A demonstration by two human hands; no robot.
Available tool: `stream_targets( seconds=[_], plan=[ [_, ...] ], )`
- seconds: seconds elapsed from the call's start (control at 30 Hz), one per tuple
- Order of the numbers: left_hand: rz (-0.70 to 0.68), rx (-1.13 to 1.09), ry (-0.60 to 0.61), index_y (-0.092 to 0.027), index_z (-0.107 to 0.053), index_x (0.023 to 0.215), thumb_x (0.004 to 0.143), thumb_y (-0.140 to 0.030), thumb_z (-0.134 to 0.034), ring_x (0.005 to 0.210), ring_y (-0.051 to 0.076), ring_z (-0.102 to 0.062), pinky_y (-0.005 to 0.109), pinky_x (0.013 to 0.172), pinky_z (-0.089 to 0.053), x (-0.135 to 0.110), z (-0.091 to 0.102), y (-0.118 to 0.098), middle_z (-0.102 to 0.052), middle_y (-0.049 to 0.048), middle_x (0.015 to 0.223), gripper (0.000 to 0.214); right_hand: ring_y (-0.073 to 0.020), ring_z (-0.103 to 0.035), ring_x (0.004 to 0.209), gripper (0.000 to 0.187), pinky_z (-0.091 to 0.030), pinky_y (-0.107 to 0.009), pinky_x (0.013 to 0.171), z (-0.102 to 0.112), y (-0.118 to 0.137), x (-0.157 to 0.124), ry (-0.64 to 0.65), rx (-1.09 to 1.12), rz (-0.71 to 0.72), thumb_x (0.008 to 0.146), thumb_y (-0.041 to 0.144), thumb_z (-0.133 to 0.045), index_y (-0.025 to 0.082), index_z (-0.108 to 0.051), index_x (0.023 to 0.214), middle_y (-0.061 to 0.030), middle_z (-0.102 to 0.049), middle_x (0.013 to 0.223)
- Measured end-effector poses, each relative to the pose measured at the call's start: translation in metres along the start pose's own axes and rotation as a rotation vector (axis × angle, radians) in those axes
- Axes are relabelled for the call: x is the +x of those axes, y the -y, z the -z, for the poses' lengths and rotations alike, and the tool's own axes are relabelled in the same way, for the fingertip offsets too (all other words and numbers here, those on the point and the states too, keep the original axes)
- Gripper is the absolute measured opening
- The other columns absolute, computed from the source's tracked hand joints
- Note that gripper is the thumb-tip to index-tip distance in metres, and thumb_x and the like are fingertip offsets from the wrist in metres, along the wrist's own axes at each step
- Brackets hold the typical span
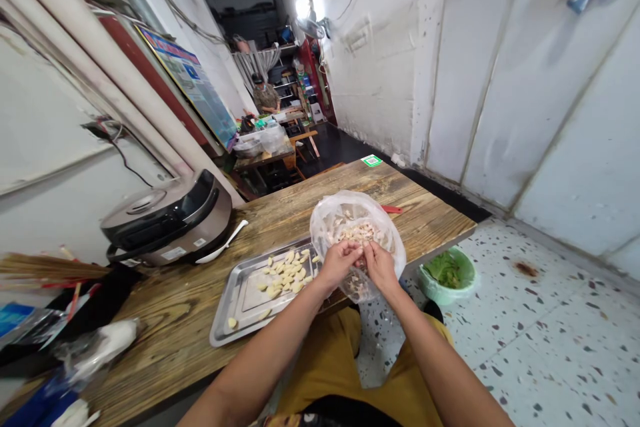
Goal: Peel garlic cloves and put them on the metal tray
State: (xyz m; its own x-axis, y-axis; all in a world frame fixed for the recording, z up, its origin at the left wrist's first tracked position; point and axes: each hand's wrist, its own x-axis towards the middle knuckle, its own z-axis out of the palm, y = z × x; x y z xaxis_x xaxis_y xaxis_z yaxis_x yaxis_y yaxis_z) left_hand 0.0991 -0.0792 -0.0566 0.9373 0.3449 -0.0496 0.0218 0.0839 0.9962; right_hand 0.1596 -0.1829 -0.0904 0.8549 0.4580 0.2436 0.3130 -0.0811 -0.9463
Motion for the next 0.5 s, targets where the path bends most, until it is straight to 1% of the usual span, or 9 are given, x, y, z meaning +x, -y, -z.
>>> stream_targets(
  seconds=[0.07,0.1,0.17,0.23,0.3,0.37,0.43,0.5],
  plan=[
    [-0.08,0.154,-0.003,-0.013,-0.058,0.07,0.069,-0.037,-0.063,0.044,0.007,-0.044,0.019,0.046,-0.033,-0.001,0.0,0.001,-0.055,-0.0022,0.052,0.025,-0.0115,-0.041,0.043,0.045,-0.033,-0.023,0.044,-0.001,-0.001,0.0,0.056,0.083,-0.063,0.085,0.052,-0.033,0.02,-0.044,0.054,0.003,-0.044,0.044],
    [-0.1,0.188,-0.002,-0.013,-0.059,0.069,0.071,-0.037,-0.06,0.043,0.006,-0.043,0.019,0.045,-0.032,-0.001,0.0,0.002,-0.054,-0.0023,0.052,0.024,-0.0111,-0.04,0.041,0.046,-0.032,-0.023,0.043,-0.001,-0.001,0.0,0.079,0.118,-0.089,0.085,0.052,-0.032,0.02,-0.043,0.053,0.0033,-0.043,0.043],
    [-0.105,0.17,-0.005,-0.013,-0.059,0.069,0.074,-0.035,-0.057,0.043,0.007,-0.044,0.019,0.046,-0.034,-0.002,-0.001,0.002,-0.054,-0.0021,0.052,0.023,-0.0106,-0.039,0.039,0.045,-0.031,-0.023,0.041,0.0,0.0,0.0,0.095,0.152,-0.121,0.084,0.053,-0.033,0.02,-0.043,0.055,0.0036,-0.044,0.043],
    [-0.076,0.098,-0.003,-0.012,-0.06,0.07,0.072,-0.033,-0.057,0.044,0.007,-0.045,0.02,0.049,-0.037,-0.002,-0.002,0.001,-0.055,-0.0015,0.053,0.022,-0.0106,-0.039,0.039,0.042,-0.031,-0.022,0.041,0.002,0.001,0.0,0.088,0.145,-0.133,0.084,0.053,-0.034,0.02,-0.045,0.06,0.0038,-0.045,0.045],
    [-0.045,0.028,-0.017,-0.011,-0.06,0.069,0.07,-0.032,-0.058,0.044,0.007,-0.045,0.021,0.048,-0.038,-0.001,-0.003,0.0,-0.055,-0.0007,0.054,0.021,-0.011,-0.04,0.041,0.041,-0.032,-0.023,0.043,0.005,0.003,-0.001,0.095,0.117,-0.112,0.084,0.052,-0.032,0.02,-0.046,0.063,0.0037,-0.046,0.047],
    [-0.02,-0.012,-0.041,-0.01,-0.06,0.07,0.068,-0.031,-0.06,0.044,0.007,-0.045,0.02,0.047,-0.037,-0.002,-0.003,-0.003,-0.056,0.0001,0.056,0.02,-0.0116,-0.043,0.045,0.039,-0.034,-0.023,0.047,0.008,0.005,-0.001,0.11,0.054,-0.047,0.085,0.05,-0.033,0.02,-0.047,0.064,0.0034,-0.048,0.051],
    [0.011,-0.012,-0.04,-0.01,-0.059,0.07,0.066,-0.03,-0.061,0.044,0.006,-0.044,0.019,0.045,-0.036,-0.003,-0.002,-0.006,-0.056,0.0008,0.057,0.02,-0.0126,-0.046,0.052,0.034,-0.036,-0.023,0.051,0.01,0.007,-0.001,0.117,-0.039,0.021,0.083,0.047,-0.037,0.02,-0.047,0.065,0.0029,-0.049,0.054],
    [0.046,0.003,-0.018,-0.01,-0.059,0.069,0.066,-0.029,-0.061,0.043,0.006,-0.044,0.019,0.044,-0.035,-0.004,-0.002,-0.009,-0.056,0.0013,0.057,0.02,-0.0134,-0.048,0.056,0.03,-0.037,-0.023,0.054,0.011,0.008,-0.001,0.133,-0.108,0.057,0.083,0.044,-0.04,0.02,-0.047,0.065,0.0026,-0.05,0.057]
  ],
)
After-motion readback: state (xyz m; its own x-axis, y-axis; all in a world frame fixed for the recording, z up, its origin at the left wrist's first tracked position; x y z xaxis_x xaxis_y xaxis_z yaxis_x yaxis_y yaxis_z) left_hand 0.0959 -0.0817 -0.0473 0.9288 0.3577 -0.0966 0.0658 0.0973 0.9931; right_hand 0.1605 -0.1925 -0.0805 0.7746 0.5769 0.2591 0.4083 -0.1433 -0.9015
